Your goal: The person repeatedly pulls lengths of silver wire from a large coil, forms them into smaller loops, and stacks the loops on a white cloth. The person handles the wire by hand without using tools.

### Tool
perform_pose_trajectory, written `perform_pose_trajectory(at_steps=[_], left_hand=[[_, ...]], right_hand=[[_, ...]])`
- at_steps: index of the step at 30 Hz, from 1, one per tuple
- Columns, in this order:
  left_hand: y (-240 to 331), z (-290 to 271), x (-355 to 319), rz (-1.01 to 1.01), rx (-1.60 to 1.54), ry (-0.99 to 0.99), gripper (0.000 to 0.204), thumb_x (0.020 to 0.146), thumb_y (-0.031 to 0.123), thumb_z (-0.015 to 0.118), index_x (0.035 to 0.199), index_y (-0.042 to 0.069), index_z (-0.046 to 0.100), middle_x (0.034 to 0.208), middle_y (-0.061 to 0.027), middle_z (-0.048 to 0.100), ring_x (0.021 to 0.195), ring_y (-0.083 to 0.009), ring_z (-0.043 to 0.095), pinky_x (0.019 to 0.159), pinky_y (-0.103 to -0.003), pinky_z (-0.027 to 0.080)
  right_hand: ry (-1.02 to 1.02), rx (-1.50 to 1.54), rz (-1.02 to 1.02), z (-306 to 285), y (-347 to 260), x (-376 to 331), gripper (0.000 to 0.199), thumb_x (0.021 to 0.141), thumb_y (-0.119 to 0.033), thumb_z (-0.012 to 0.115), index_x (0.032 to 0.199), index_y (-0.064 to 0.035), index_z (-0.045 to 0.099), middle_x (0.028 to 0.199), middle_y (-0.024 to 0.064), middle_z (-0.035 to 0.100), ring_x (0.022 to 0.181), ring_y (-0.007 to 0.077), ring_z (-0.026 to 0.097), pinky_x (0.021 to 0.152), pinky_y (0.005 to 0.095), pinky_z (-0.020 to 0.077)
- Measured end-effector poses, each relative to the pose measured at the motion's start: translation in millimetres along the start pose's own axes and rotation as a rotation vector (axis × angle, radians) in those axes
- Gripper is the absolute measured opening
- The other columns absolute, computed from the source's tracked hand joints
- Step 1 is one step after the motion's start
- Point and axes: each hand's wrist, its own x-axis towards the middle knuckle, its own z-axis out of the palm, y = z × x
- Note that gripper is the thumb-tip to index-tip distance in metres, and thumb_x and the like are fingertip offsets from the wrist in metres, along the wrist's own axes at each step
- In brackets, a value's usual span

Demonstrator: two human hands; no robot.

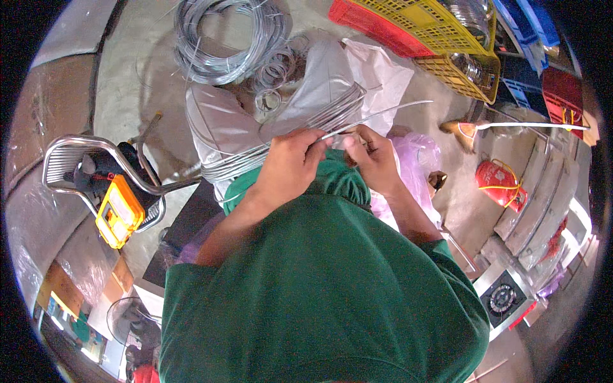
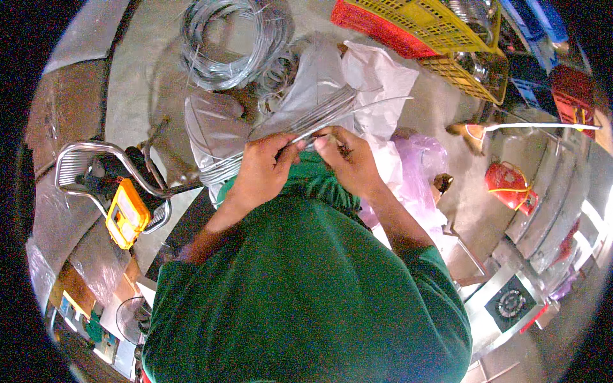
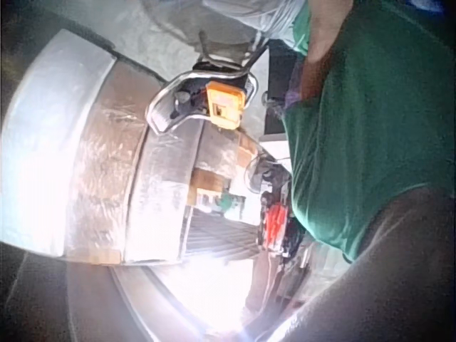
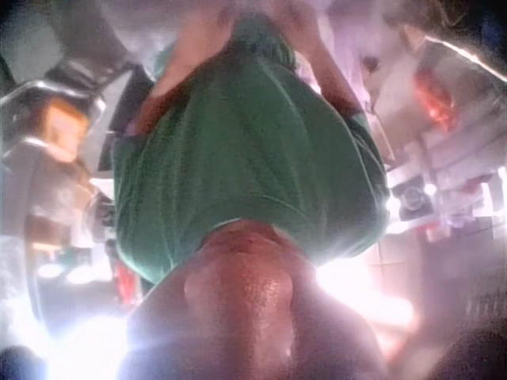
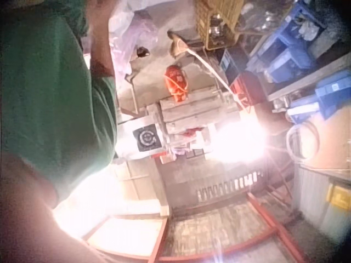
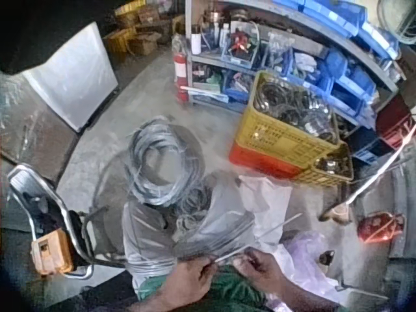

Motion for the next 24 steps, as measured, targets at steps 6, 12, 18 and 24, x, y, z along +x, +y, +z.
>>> perform_pose_trajectory(at_steps=[6, 12, 18, 24], left_hand=[[9.0, -18.9, 4.1, -0.062, 0.000, 0.073, 0.026, 0.099, 0.021, 0.058, 0.097, -0.002, 0.067, 0.070, -0.0165, 0.065, 0.059, -0.0194, 0.060, 0.058, -0.034, 0.048], [19.2, -44.7, 17.0, 0.116, -0.098, 0.196, 0.030, 0.103, 0.024, 0.051, 0.095, -0.001, 0.066, 0.066, -0.0085, 0.061, 0.060, -0.0143, 0.058, 0.058, -0.032, 0.047], [29.8, -67.0, 41.1, 0.251, -0.197, 0.396, 0.034, 0.106, 0.025, 0.045, 0.093, 0.000, 0.064, 0.064, -0.0002, 0.053, 0.061, -0.0083, 0.048, 0.057, -0.027, 0.041], [35.6, -70.0, 53.1, 0.320, -0.230, 0.452, 0.032, 0.105, 0.027, 0.046, 0.095, 0.001, 0.062, 0.065, 0.0019, 0.051, 0.061, -0.0074, 0.047, 0.056, -0.027, 0.040]], right_hand=[[-0.039, 0.213, -0.191, 24.7, -34.1, 32.0, 0.021, 0.096, -0.023, 0.065, 0.097, -0.0022, 0.062, 0.071, 0.0019, 0.063, 0.061, 0.0087, 0.059, 0.056, 0.0235, 0.0452], [0.067, 0.191, -0.501, 31.9, -98.7, 71.2, 0.023, 0.096, -0.025, 0.067, 0.093, -0.0017, 0.063, 0.073, 0.0028, 0.062, 0.062, 0.0084, 0.058, 0.058, 0.0232, 0.0447], [0.205, 0.266, -0.706, 50.0, -170.4, 112.1, 0.024, 0.098, -0.025, 0.063, 0.102, -0.0013, 0.060, 0.084, 0.0049, 0.066, 0.079, 0.0153, 0.065, 0.071, 0.0297, 0.0536], [-0.015, 0.725, -0.799, 65.7, -225.8, 132.6, 0.026, 0.102, -0.029, 0.054, 0.106, -0.0037, 0.051, 0.097, 0.0148, 0.066, 0.084, 0.0327, 0.071, 0.074, 0.0474, 0.0608]])
